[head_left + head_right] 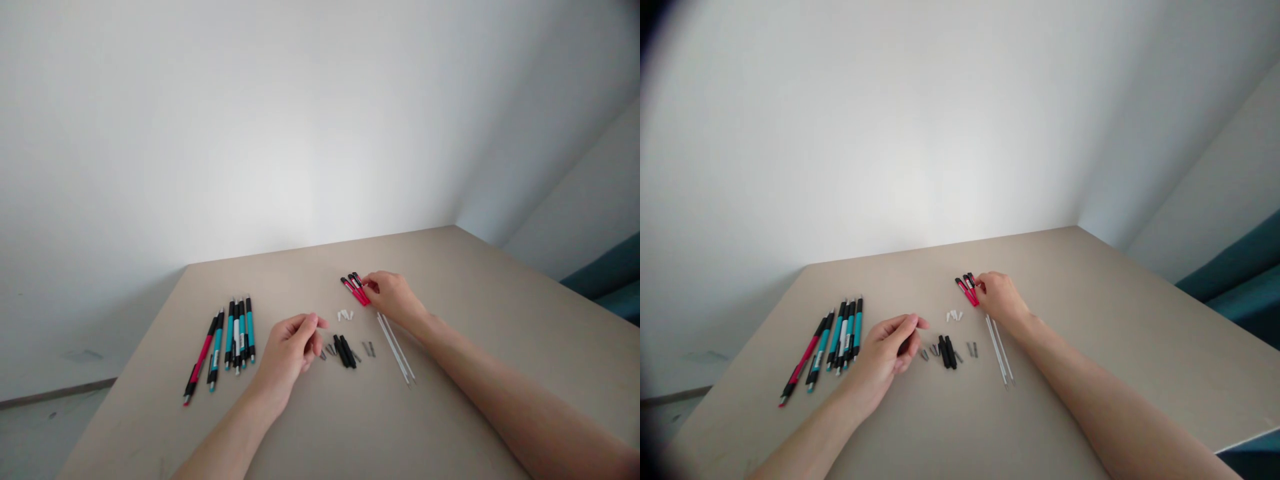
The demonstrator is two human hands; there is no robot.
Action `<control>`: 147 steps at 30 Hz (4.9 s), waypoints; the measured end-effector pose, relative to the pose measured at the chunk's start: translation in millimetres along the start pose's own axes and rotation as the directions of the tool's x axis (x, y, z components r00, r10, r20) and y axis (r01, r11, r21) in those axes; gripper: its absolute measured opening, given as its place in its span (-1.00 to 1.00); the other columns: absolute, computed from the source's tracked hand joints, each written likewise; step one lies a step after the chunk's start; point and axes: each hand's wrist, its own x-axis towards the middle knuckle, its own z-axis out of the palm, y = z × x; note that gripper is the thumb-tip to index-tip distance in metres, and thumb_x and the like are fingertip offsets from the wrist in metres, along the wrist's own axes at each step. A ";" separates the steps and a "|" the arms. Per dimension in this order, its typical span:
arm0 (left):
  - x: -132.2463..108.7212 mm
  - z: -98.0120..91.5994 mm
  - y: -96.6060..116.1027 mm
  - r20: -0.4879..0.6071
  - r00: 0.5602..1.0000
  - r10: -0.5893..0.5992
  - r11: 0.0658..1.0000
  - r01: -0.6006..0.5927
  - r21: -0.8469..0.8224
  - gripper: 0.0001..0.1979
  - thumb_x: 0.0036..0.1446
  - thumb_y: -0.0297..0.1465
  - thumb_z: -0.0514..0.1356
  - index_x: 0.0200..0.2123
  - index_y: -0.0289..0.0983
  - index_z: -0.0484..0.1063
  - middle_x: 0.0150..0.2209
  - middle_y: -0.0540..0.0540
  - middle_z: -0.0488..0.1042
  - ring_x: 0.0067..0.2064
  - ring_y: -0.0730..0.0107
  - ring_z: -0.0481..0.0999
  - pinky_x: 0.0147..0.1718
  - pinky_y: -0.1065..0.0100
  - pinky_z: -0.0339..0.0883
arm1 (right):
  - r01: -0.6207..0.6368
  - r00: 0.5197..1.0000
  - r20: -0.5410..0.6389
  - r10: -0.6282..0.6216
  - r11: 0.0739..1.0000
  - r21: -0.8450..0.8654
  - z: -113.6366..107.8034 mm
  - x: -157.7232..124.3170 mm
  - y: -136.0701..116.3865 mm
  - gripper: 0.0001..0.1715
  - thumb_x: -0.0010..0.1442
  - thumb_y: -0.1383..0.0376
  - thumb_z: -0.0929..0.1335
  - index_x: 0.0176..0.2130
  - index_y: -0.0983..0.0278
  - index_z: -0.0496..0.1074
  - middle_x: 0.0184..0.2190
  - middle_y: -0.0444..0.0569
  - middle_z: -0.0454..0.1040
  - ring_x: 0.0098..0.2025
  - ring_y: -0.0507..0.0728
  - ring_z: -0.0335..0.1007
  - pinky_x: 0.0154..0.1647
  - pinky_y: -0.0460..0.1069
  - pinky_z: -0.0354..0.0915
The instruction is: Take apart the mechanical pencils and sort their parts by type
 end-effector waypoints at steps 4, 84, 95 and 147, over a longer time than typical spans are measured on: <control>3.5 -1.5 -2.0 -0.137 0.989 0.060 0.995 -0.070 -0.070 -0.70 0.06 -0.19 0.22 -0.37 -0.36 0.44 -0.69 0.12 0.26 -0.71 0.70 -0.03 -0.70 0.49 -0.23 | 0.012 1.000 0.004 -0.012 1.000 -0.026 1.6 -2.2 -6.0 -0.62 0.15 0.16 0.30 -0.11 0.29 0.49 -0.33 0.02 0.52 -0.30 0.11 0.41 -0.26 -0.08 0.22; -0.7 -5.1 -5.1 0.079 0.853 0.515 0.537 -0.393 0.746 -0.79 0.21 -0.32 0.07 -0.21 -0.27 0.45 -0.40 -0.04 0.46 -0.42 0.40 0.41 -0.48 0.41 0.25 | -0.079 0.997 -0.028 0.077 0.993 -0.089 12.8 -4.9 -14.5 -0.63 0.23 0.25 0.23 -0.02 0.22 0.47 -0.25 0.07 0.36 -0.21 0.15 0.35 -0.14 -0.04 0.20; -0.9 -7.2 -5.5 0.074 0.865 0.495 0.550 -0.378 0.744 -0.78 0.21 -0.30 0.07 -0.22 -0.27 0.45 -0.41 -0.03 0.45 -0.43 0.40 0.40 -0.48 0.40 0.23 | -0.199 0.980 -0.051 0.193 0.965 -0.171 3.2 0.2 1.4 -0.61 0.24 0.19 0.24 0.00 0.25 0.41 -0.22 0.12 0.40 -0.20 0.17 0.39 -0.14 -0.03 0.21; -1.0 -7.0 -2.7 0.128 0.863 0.489 0.545 -0.416 0.728 -0.79 0.22 -0.33 0.05 -0.20 -0.25 0.45 -0.35 -0.06 0.47 -0.38 0.37 0.43 -0.41 0.39 0.28 | 0.092 0.978 0.186 -0.091 0.996 0.005 -26.4 -35.5 -26.9 -0.73 0.18 0.22 0.33 -0.10 0.20 0.45 -0.23 -0.02 0.49 -0.25 0.09 0.42 -0.23 -0.07 0.22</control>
